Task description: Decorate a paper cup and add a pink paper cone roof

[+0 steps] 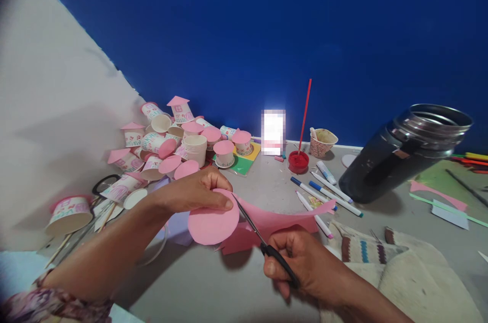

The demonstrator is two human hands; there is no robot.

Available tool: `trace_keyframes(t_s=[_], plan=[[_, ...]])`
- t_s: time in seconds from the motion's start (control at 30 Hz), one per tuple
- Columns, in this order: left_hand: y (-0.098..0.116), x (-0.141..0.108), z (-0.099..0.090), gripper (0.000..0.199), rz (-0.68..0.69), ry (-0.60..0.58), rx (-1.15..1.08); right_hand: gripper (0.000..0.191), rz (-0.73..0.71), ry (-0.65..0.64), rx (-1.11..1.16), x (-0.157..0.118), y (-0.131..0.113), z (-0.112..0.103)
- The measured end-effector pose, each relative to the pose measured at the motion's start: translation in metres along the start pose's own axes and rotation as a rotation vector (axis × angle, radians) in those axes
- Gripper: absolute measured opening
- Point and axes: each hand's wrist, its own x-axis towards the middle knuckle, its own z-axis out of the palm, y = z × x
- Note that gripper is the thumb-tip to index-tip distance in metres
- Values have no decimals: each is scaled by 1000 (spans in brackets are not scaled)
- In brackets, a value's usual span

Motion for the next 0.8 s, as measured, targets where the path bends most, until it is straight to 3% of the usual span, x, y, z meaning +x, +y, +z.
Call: trace_keyframes(t_s=[0.8], plan=[[2,0,-2,35,-3,-84,107,61,-8,-6,-112,-3,-7,2]])
